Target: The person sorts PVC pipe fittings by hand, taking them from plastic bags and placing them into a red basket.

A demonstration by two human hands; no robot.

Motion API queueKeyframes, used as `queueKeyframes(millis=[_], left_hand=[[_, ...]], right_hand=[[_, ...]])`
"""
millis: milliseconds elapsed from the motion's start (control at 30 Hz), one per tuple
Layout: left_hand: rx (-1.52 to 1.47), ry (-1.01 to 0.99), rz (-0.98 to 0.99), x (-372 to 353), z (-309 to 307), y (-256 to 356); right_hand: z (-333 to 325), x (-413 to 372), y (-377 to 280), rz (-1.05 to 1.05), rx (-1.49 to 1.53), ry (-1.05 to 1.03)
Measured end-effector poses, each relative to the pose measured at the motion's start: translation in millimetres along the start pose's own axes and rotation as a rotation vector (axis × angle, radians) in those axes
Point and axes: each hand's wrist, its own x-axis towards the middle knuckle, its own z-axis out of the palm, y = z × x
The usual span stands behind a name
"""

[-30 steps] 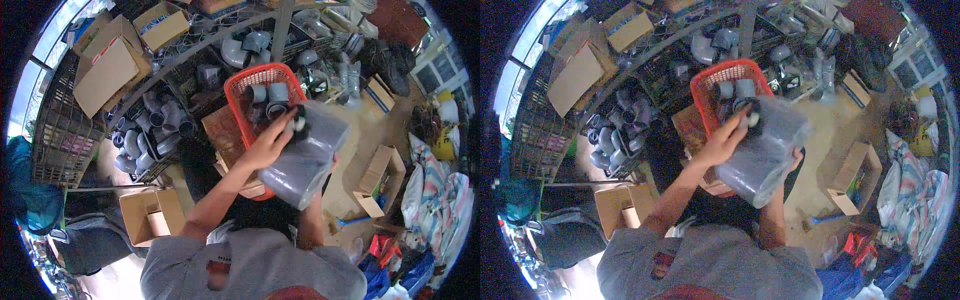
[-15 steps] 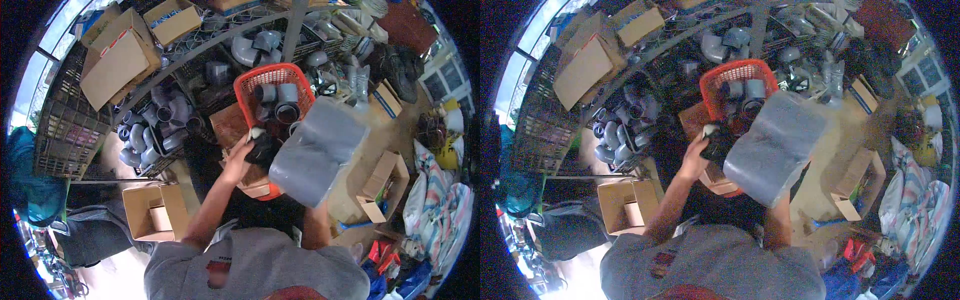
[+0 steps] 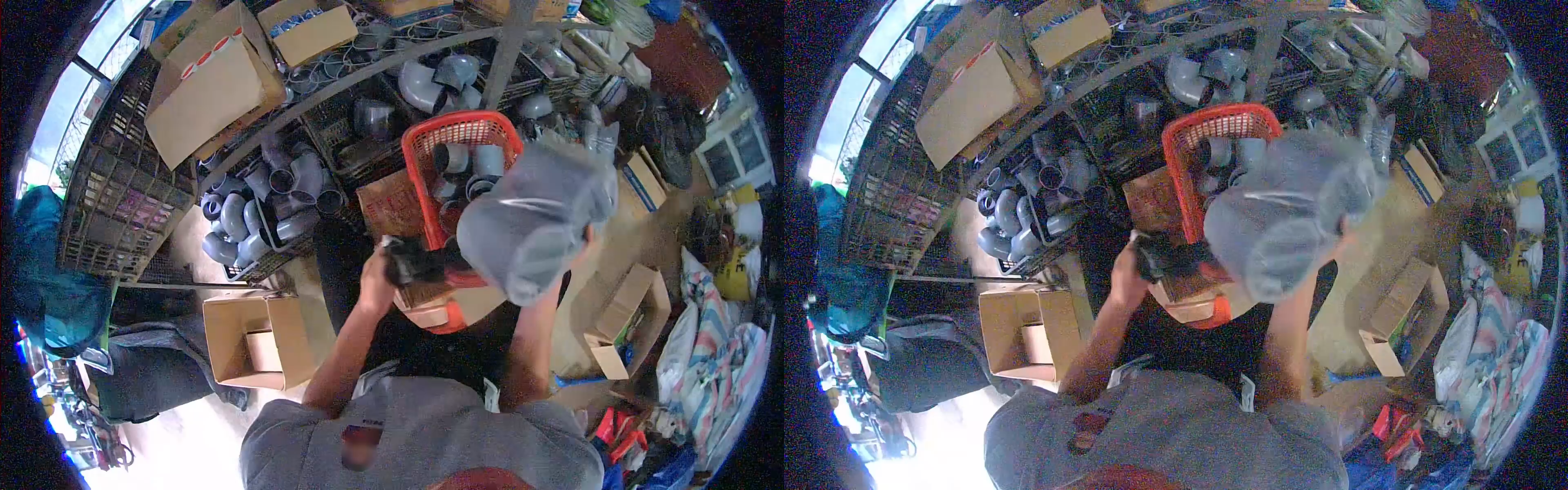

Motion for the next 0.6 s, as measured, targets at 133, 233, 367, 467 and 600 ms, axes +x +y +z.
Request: queueKeyframes(millis=[133,233,367,467,600], left_hand=[[-0.173,0.024,-0.157,-26,-41,14],[-0.115,0.12,-0.169,-39,-43,20],[0.021,0.237,-0.157,-51,-36,26],[0.21,0.123,0.022,-49,-53,11],[0.175,0.165,-0.011,-53,-60,26]], right_hand=[[59,51,17,-0.121,-0.367,-0.15],[69,125,79,-0.456,-1.028,-0.299],[107,115,156,-0.214,-1.839,-0.114],[105,109,191,-0.096,-1.849,-0.247],[96,86,180,-0.236,-1.67,-0.313]])
